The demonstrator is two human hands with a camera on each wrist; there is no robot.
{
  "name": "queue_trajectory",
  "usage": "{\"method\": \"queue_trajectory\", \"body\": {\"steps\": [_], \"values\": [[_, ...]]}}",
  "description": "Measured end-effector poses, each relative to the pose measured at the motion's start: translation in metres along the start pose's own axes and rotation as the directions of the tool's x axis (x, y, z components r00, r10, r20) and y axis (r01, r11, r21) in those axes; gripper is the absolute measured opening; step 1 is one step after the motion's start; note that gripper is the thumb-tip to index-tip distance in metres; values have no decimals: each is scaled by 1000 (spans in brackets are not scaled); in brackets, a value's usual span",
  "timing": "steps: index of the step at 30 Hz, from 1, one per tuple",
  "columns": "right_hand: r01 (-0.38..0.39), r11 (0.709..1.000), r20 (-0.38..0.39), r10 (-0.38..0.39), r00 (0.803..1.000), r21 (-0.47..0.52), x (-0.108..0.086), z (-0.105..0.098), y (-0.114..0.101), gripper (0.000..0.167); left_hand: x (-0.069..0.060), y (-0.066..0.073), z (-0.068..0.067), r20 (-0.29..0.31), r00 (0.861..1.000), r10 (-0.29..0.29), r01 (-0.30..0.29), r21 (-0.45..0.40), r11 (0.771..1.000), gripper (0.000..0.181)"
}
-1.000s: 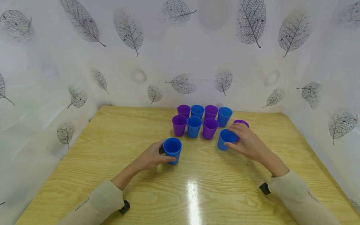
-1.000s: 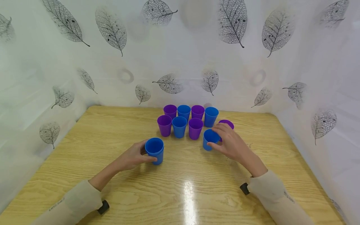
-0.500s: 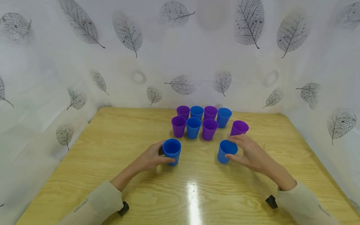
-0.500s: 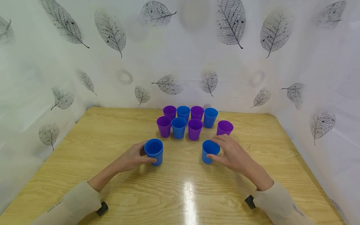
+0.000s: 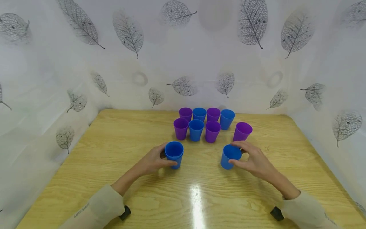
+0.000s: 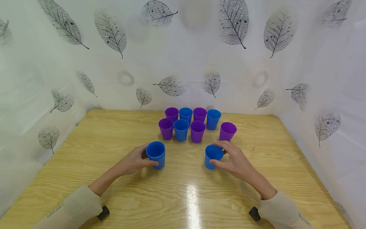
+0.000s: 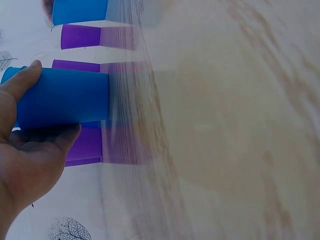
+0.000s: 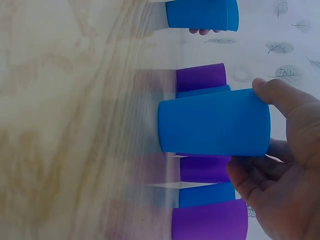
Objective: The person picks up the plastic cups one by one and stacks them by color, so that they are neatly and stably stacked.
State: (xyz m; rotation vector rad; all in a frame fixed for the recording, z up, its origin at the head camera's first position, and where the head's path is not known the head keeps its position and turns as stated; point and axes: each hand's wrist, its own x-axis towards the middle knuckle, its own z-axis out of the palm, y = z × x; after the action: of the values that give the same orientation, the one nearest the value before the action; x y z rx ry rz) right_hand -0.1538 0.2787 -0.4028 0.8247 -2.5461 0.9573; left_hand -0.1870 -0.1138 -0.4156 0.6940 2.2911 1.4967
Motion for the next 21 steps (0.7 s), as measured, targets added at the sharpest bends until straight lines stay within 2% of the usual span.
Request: {"method": "queue_trajectory", "body": {"steps": [7, 11, 16, 21], "values": [[-104, 994, -6, 104, 995, 39, -5, 4, -5, 57, 1, -2, 0, 1, 1000, 6, -6, 2, 1000, 63], [-132, 991, -11, 132, 991, 35, -7, 5, -6, 58, 1, -1, 0, 1, 1000, 9, -9, 3, 1000, 63], [-134, 991, -8, 135, 991, 29, -8, 5, -6, 59, 1, -1, -1, 4, 1000, 9, -9, 1, 1000, 64], [-96, 995, 3, 96, 995, 30, -6, 7, -8, 61, 1, -1, 0, 3, 1000, 7, -7, 11, 1000, 64]]}}
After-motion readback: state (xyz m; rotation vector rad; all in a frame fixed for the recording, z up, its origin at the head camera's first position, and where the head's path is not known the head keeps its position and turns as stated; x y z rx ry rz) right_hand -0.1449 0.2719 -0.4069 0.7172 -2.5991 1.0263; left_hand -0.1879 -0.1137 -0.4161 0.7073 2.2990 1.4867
